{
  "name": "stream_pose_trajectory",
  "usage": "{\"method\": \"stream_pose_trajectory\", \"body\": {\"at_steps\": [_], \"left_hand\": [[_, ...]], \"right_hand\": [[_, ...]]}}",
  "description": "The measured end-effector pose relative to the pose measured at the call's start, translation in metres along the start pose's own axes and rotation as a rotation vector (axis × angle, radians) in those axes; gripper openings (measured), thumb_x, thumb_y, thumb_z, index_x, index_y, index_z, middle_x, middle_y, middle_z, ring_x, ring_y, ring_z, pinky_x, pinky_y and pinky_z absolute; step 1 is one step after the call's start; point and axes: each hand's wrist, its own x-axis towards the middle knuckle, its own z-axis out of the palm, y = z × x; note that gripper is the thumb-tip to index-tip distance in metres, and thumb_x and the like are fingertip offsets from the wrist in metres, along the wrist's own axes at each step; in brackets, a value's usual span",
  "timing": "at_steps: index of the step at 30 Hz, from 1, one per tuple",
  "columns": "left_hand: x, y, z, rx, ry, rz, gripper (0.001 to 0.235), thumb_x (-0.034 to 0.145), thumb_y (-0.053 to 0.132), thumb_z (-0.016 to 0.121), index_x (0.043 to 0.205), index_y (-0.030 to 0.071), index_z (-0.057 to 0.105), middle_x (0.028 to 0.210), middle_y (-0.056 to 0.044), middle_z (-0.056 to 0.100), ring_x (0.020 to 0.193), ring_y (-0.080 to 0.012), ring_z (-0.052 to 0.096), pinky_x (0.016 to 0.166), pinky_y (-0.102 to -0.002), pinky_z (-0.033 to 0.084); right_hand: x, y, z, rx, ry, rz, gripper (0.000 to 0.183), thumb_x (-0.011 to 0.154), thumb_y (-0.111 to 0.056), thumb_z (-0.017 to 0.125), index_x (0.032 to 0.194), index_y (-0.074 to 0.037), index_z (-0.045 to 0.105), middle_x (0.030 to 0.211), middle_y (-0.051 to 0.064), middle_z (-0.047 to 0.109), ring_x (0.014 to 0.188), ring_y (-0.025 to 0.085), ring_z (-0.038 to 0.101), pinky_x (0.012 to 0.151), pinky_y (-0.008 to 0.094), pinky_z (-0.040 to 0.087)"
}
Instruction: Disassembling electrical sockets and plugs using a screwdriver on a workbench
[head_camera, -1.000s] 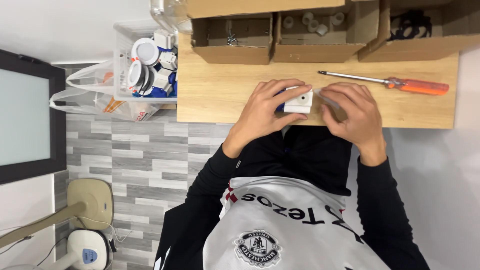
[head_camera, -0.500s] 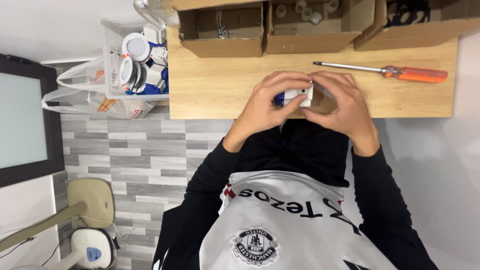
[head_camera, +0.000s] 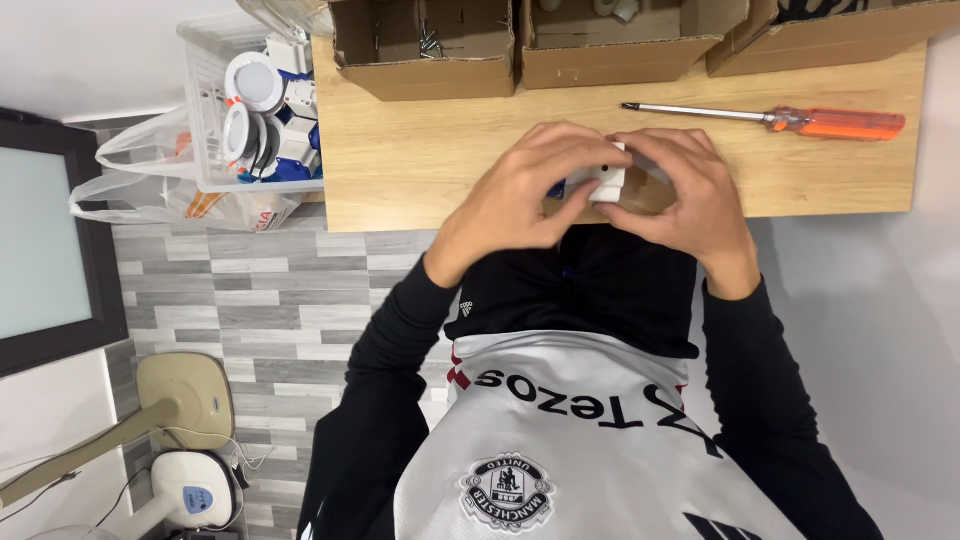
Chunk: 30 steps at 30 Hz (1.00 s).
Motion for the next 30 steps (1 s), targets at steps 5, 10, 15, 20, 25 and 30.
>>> {"method": "stream_pose_trajectory", "body": {"at_steps": [5, 10, 15, 20, 25, 30], "left_hand": [[0.011, -0.006, -0.004, 0.051, -0.015, 0.041, 0.025, 0.103, 0.011, 0.079, 0.128, 0.011, 0.075, 0.118, -0.009, 0.077, 0.113, -0.0363, 0.073, 0.097, -0.049, 0.058], [0.017, -0.014, 0.007, 0.167, 0.005, 0.048, 0.034, 0.103, 0.031, 0.090, 0.126, 0.013, 0.071, 0.095, -0.002, 0.060, 0.088, -0.0194, 0.061, 0.090, -0.036, 0.053], [0.016, -0.009, 0.008, 0.149, -0.110, 0.171, 0.029, 0.109, 0.028, 0.065, 0.128, 0.006, 0.067, 0.130, -0.011, 0.065, 0.119, -0.0281, 0.065, 0.108, -0.051, 0.059], [0.014, -0.004, -0.008, 0.072, -0.168, 0.144, 0.034, 0.102, -0.003, 0.069, 0.135, 0.001, 0.069, 0.134, -0.016, 0.072, 0.122, -0.0345, 0.068, 0.110, -0.049, 0.060], [0.019, 0.005, -0.017, 0.009, -0.143, 0.081, 0.024, 0.111, 0.008, 0.076, 0.133, 0.002, 0.070, 0.126, -0.014, 0.074, 0.116, -0.0316, 0.067, 0.104, -0.042, 0.060], [0.020, -0.013, -0.001, 0.148, -0.031, 0.110, 0.038, 0.104, 0.033, 0.087, 0.129, 0.009, 0.070, 0.104, -0.006, 0.063, 0.094, -0.0242, 0.061, 0.089, -0.038, 0.053]], "right_hand": [[-0.002, 0.005, 0.001, 0.007, 0.006, -0.021, 0.062, 0.087, -0.014, 0.099, 0.136, 0.011, 0.070, 0.125, 0.025, 0.079, 0.116, 0.047, 0.075, 0.098, 0.055, 0.053], [-0.012, 0.007, 0.003, -0.156, -0.039, 0.051, 0.065, 0.089, -0.020, 0.102, 0.139, 0.007, 0.071, 0.131, 0.021, 0.077, 0.118, 0.037, 0.072, 0.103, 0.046, 0.054], [-0.011, 0.006, 0.003, -0.167, -0.019, 0.031, 0.048, 0.092, -0.013, 0.091, 0.127, 0.014, 0.072, 0.123, 0.025, 0.077, 0.110, 0.039, 0.072, 0.100, 0.048, 0.054], [-0.005, -0.003, 0.000, -0.152, -0.045, 0.044, 0.056, 0.093, -0.022, 0.099, 0.131, 0.009, 0.072, 0.129, 0.020, 0.078, 0.117, 0.035, 0.073, 0.104, 0.045, 0.053], [-0.003, -0.005, 0.000, -0.152, -0.045, 0.050, 0.066, 0.090, -0.026, 0.103, 0.137, 0.008, 0.071, 0.134, 0.019, 0.078, 0.120, 0.033, 0.074, 0.105, 0.044, 0.053], [-0.009, 0.002, 0.002, -0.160, -0.045, 0.071, 0.065, 0.091, -0.023, 0.100, 0.143, 0.004, 0.071, 0.131, 0.018, 0.078, 0.117, 0.033, 0.073, 0.103, 0.044, 0.053]]}}
